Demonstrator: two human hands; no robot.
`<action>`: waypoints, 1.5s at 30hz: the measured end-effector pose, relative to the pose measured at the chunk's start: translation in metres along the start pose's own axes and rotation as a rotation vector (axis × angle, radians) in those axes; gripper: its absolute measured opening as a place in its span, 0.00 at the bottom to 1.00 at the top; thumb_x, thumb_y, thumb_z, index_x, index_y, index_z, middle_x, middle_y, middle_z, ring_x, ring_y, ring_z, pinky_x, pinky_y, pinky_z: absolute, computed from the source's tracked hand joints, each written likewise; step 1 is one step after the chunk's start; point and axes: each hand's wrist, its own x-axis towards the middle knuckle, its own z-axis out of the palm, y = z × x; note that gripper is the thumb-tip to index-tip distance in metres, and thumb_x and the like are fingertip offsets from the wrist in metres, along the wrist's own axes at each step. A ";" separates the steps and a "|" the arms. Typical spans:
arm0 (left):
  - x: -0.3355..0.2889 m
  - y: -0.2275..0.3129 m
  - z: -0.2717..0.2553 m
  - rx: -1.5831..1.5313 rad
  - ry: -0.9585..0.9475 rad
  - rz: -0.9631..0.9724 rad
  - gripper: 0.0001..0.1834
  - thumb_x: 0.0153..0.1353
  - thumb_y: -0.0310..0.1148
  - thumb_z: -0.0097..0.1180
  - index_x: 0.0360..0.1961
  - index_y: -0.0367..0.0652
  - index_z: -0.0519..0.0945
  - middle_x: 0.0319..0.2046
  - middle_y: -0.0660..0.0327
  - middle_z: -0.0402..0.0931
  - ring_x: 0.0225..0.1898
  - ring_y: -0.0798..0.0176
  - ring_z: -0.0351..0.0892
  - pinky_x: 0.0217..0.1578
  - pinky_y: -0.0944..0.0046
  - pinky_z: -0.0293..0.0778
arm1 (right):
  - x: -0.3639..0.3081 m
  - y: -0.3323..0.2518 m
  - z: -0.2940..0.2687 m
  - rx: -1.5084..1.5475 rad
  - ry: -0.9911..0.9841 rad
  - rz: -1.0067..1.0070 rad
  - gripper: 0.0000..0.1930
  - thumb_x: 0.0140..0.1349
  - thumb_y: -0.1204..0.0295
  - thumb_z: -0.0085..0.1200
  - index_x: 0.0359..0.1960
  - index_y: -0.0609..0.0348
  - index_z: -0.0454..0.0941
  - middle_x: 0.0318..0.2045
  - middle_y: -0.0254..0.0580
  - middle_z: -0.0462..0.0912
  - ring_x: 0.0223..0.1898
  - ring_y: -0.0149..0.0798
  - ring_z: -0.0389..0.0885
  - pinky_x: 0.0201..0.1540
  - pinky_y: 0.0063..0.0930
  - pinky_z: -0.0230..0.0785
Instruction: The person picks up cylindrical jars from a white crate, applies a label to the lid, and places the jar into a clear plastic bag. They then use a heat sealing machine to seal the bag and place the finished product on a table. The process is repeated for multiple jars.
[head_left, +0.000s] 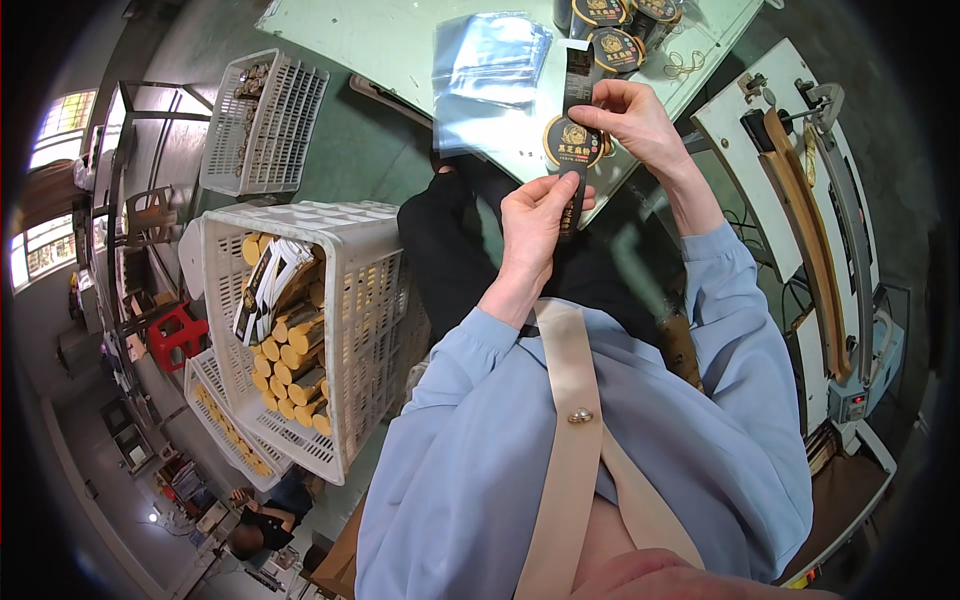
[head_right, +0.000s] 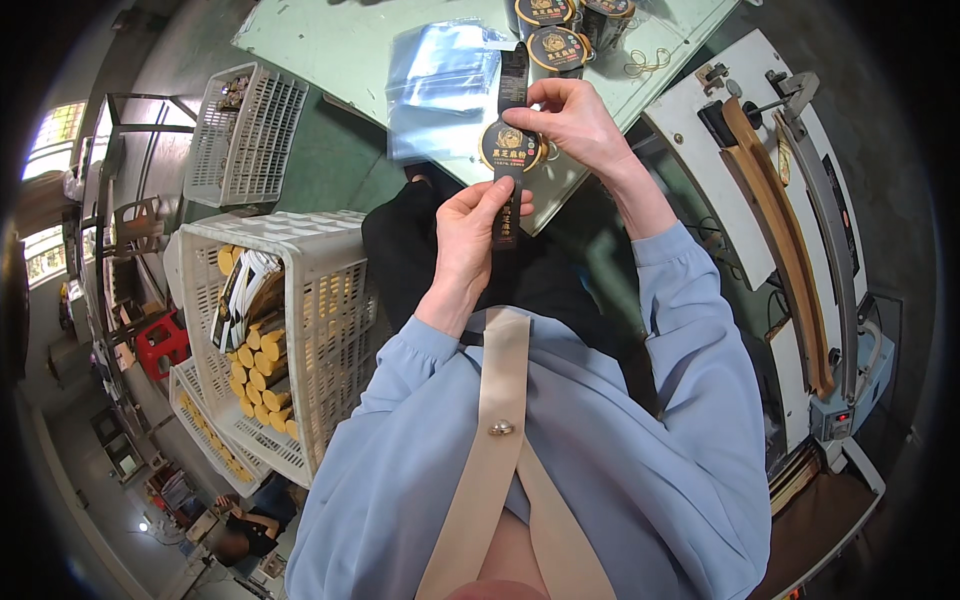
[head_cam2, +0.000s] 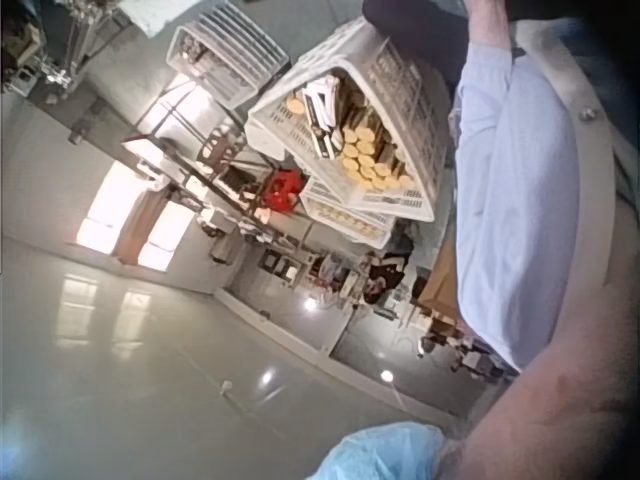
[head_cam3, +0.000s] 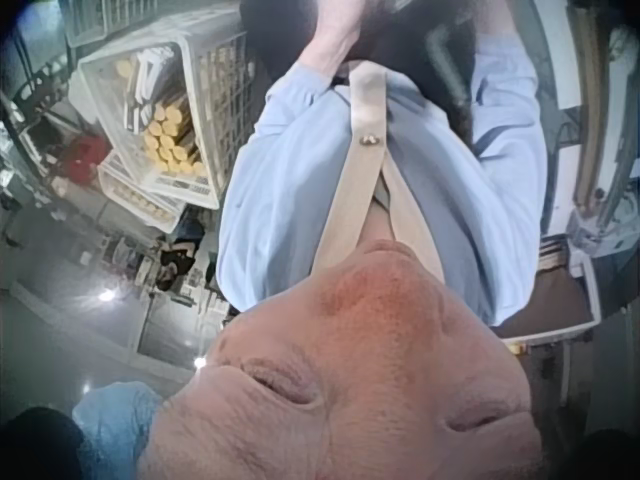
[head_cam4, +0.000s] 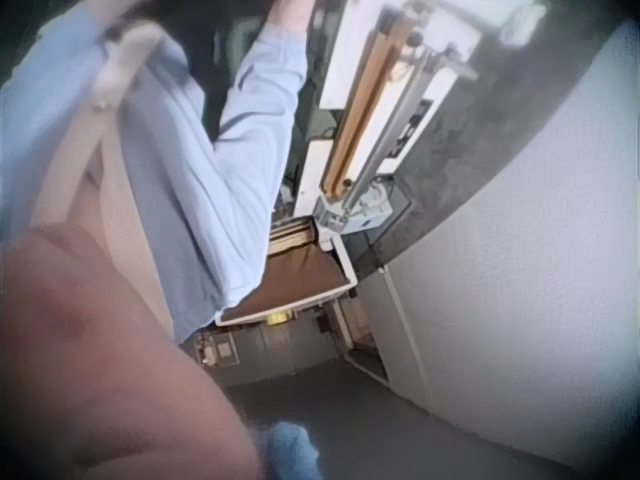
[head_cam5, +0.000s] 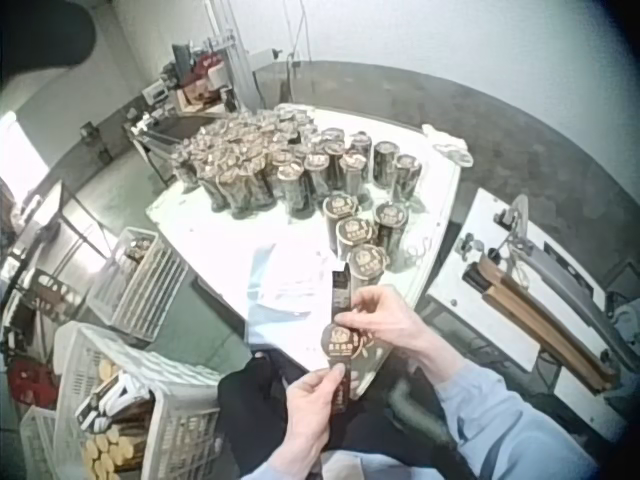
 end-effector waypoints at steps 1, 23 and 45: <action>0.000 -0.001 0.000 -0.001 0.000 0.000 0.14 0.66 0.34 0.63 0.42 0.31 0.81 0.36 0.52 0.86 0.36 0.63 0.86 0.39 0.67 0.80 | 0.000 0.001 0.000 0.003 -0.004 0.002 0.13 0.57 0.65 0.69 0.31 0.62 0.81 0.23 0.27 0.79 0.25 0.18 0.73 0.27 0.16 0.63; 0.020 -0.026 -0.025 -0.023 -0.095 -0.004 0.16 0.65 0.35 0.65 0.43 0.31 0.83 0.35 0.53 0.86 0.34 0.65 0.85 0.38 0.67 0.79 | 0.001 0.002 -0.001 0.001 -0.042 0.032 0.12 0.58 0.66 0.69 0.32 0.63 0.82 0.26 0.29 0.81 0.29 0.20 0.76 0.31 0.16 0.66; 0.051 -0.035 -0.046 0.077 -0.185 -0.019 0.14 0.65 0.34 0.64 0.42 0.30 0.84 0.33 0.55 0.86 0.32 0.66 0.85 0.36 0.68 0.79 | 0.000 0.003 -0.002 0.010 -0.058 0.061 0.13 0.59 0.64 0.69 0.34 0.62 0.82 0.29 0.30 0.83 0.31 0.20 0.78 0.34 0.17 0.68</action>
